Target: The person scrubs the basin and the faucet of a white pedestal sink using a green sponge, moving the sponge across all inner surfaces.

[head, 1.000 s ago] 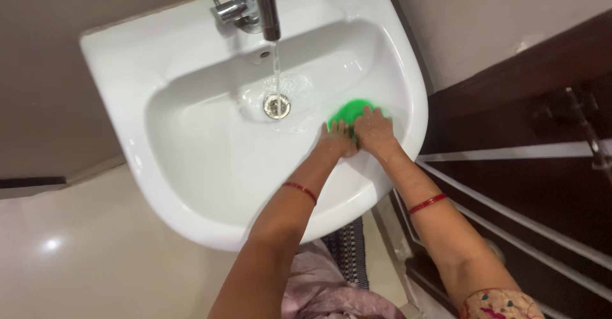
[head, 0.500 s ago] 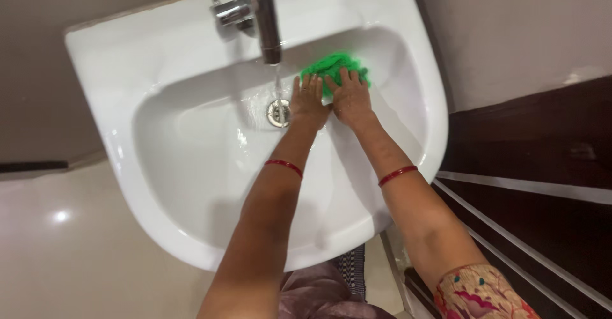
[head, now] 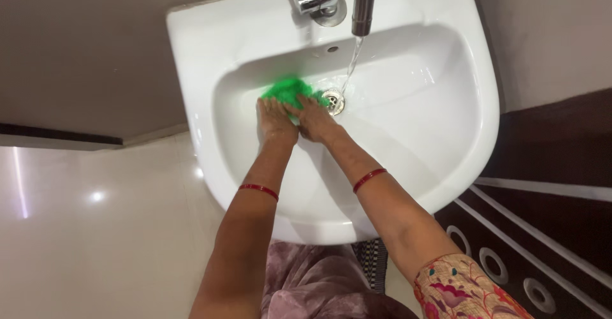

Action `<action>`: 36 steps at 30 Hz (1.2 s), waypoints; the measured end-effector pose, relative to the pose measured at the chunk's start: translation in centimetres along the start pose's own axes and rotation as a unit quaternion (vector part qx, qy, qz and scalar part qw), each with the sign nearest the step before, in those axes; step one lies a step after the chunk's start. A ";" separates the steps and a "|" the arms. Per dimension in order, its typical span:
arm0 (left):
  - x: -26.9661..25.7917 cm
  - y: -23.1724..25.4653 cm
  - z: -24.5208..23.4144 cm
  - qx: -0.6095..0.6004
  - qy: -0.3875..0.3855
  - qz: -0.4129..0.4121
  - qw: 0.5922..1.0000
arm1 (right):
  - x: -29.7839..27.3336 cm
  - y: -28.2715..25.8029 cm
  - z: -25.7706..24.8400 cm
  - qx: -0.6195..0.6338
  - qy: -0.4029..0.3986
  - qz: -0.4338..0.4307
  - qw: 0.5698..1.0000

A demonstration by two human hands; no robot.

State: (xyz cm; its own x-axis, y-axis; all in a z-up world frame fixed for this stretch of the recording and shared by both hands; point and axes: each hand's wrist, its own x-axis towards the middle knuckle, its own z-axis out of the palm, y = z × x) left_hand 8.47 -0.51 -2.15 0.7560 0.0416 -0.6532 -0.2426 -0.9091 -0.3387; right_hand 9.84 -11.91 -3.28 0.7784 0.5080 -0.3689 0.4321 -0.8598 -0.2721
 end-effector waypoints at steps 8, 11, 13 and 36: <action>-1.8 5.5 3.8 -0.189 0.032 0.138 0.972 | -9.3 0.7 1.6 0.030 -0.053 0.039 0.997; -4.6 9.7 3.1 -0.185 -0.011 0.189 0.964 | -13.5 3.7 1.6 0.032 -0.098 0.111 0.988; -6.0 12.4 1.5 -0.176 -0.007 0.204 0.963 | -15.7 6.7 1.2 0.000 -0.071 0.139 0.988; 4.3 6.1 -3.5 0.048 0.051 0.041 0.997 | -1.8 9.0 -1.1 0.006 0.010 0.079 0.997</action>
State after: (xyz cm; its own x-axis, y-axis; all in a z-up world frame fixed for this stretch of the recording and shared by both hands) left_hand 12.37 -7.32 -4.66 0.7876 -0.0777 -0.6113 -0.3598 -0.8633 -0.3538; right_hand 12.82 -20.57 -4.12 0.8453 0.3642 -0.3910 0.2974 -0.9286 -0.2219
